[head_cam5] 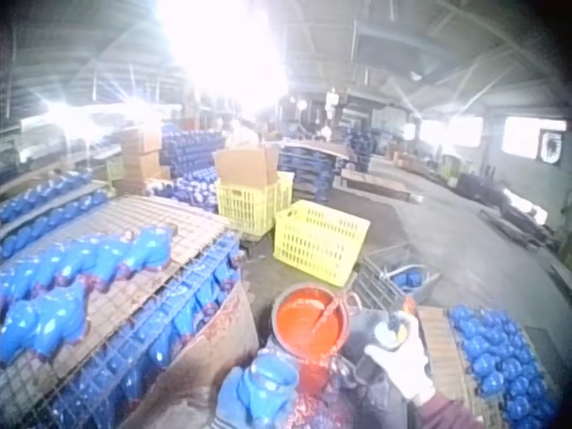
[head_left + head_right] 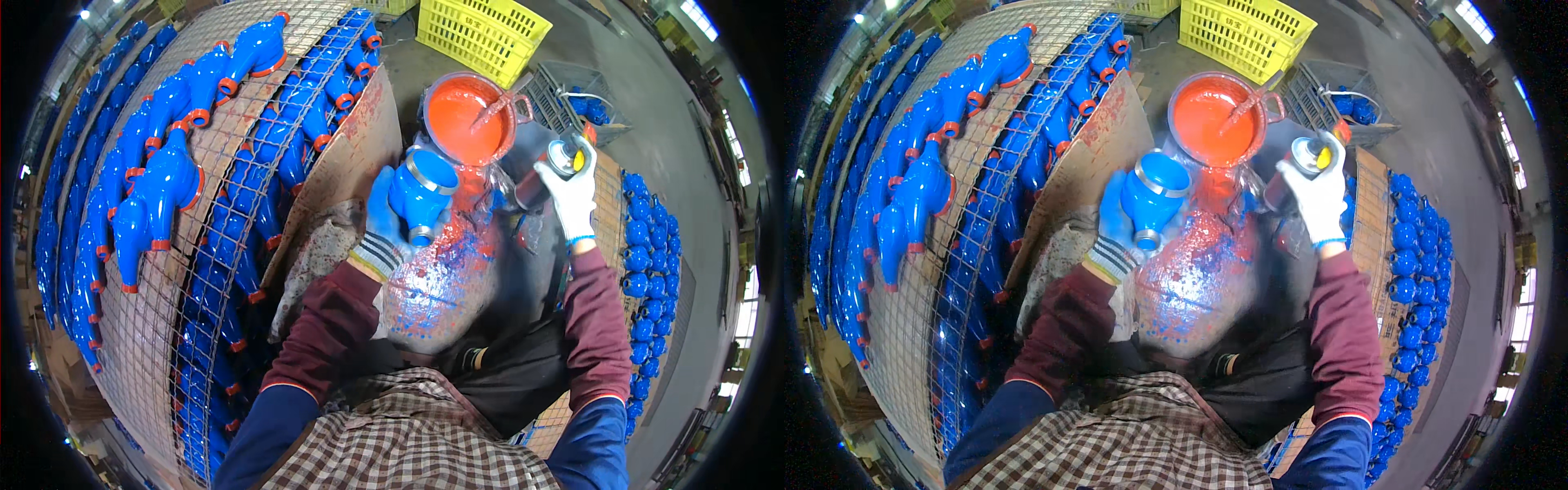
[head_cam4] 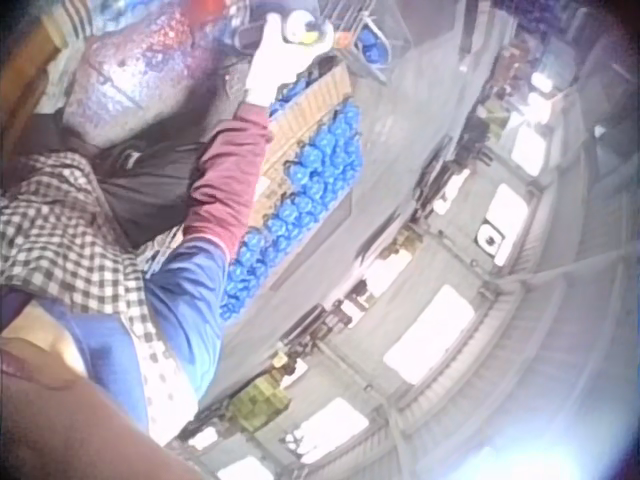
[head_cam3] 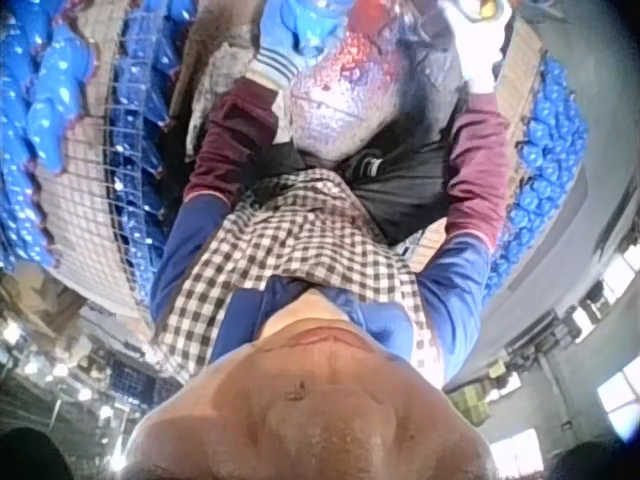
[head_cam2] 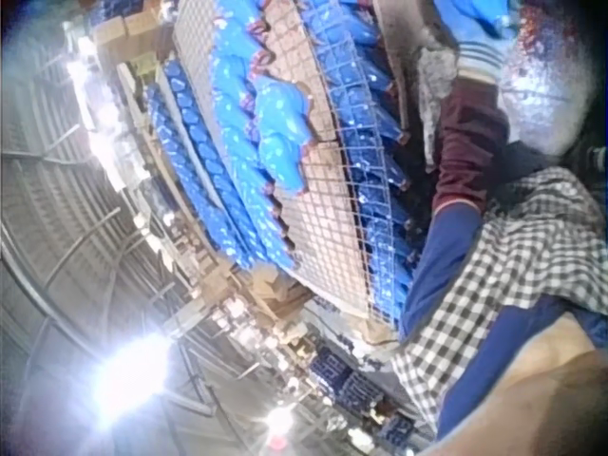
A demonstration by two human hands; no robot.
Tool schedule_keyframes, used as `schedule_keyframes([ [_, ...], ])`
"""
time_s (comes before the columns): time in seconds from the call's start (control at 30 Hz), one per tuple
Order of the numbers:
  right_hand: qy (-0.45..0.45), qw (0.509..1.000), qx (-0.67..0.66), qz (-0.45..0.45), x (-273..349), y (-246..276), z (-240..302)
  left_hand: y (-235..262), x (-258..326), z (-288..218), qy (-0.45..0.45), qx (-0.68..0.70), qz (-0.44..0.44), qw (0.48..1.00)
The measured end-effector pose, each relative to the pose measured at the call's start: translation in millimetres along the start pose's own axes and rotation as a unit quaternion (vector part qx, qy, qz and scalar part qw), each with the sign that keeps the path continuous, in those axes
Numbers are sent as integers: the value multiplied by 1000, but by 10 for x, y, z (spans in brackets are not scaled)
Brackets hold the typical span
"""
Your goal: Applying orange paint to a blue metal component using a brush and a spray can.
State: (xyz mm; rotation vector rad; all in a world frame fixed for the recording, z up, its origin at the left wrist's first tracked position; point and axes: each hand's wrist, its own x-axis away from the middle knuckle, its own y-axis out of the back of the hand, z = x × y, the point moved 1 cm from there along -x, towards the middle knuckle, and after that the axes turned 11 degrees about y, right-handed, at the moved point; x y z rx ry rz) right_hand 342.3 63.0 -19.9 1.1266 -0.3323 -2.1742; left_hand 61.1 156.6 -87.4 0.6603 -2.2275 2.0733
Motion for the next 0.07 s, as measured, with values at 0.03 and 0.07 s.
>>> schedule_keyframes([
  [0.03, -26, 999, -19, -10, -15, -42, -187, 11, -10, -13, -10, 25, 22, 999],
  [0.07, -67, 998, 0, -4, -52, -78, -377, 28, -27, -13, -21, 51, 44, 998],
])
